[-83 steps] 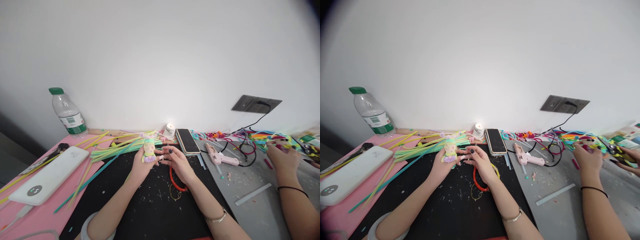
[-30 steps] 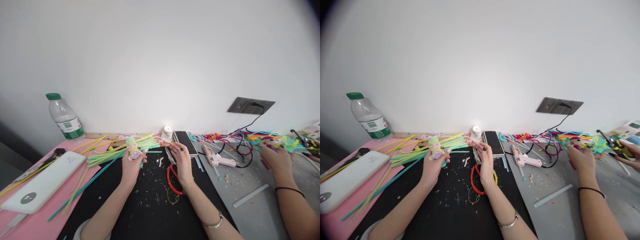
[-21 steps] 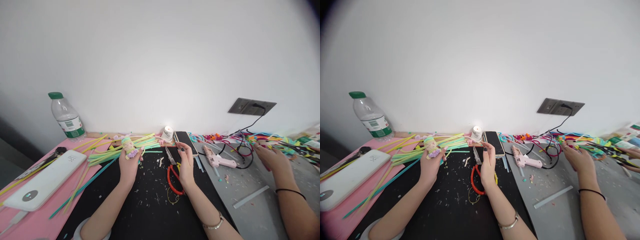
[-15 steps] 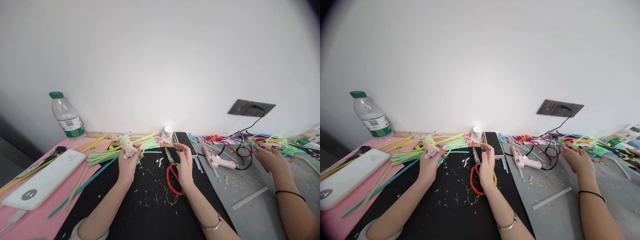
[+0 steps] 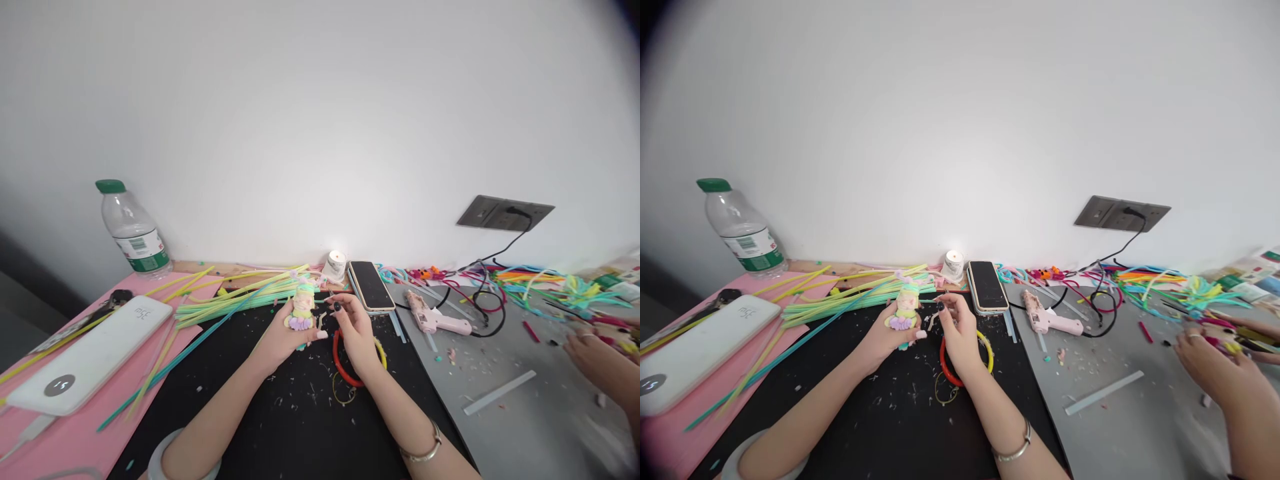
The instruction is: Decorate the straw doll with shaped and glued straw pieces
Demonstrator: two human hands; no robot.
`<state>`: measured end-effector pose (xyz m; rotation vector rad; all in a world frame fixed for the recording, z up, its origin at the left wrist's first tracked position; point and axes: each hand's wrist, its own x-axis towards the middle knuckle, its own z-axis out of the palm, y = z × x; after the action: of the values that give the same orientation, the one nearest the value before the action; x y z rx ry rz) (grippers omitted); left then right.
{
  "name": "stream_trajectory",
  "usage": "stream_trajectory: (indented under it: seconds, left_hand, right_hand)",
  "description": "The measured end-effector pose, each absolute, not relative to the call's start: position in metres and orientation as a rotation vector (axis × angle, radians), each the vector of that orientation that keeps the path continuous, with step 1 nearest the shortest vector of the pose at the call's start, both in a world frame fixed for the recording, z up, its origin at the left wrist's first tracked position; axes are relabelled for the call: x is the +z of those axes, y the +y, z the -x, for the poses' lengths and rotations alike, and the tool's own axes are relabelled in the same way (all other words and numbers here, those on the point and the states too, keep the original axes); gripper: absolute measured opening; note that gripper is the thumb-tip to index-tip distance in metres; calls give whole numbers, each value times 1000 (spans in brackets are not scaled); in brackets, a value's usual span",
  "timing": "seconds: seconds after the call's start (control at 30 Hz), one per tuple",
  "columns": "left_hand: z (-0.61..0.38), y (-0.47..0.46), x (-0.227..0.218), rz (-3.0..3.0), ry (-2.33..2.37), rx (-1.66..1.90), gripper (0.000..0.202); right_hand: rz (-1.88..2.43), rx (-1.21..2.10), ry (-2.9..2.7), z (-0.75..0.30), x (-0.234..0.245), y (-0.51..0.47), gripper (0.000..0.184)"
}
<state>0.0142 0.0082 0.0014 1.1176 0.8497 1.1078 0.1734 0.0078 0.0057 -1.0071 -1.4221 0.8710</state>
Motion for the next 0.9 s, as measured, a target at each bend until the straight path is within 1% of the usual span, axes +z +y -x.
stream_trajectory:
  seconds: [0.2, 0.37, 0.67, 0.9]
  left_hand:
    - [-13, 8, 7, -873, 611, 1113, 50]
    - [-12, 8, 14, -674, 575, 1110, 49]
    - [-12, 13, 17, -722, 572, 1196, 35]
    - [-11, 13, 18, -691, 596, 1218, 33]
  right_hand:
    - [1067, 839, -1368, -179, 5, 12, 21]
    - [1079, 883, -1349, -179, 3, 13, 22]
    - [1068, 919, -1324, -177, 3, 13, 21]
    - [1064, 928, -1319, -177, 5, 12, 20]
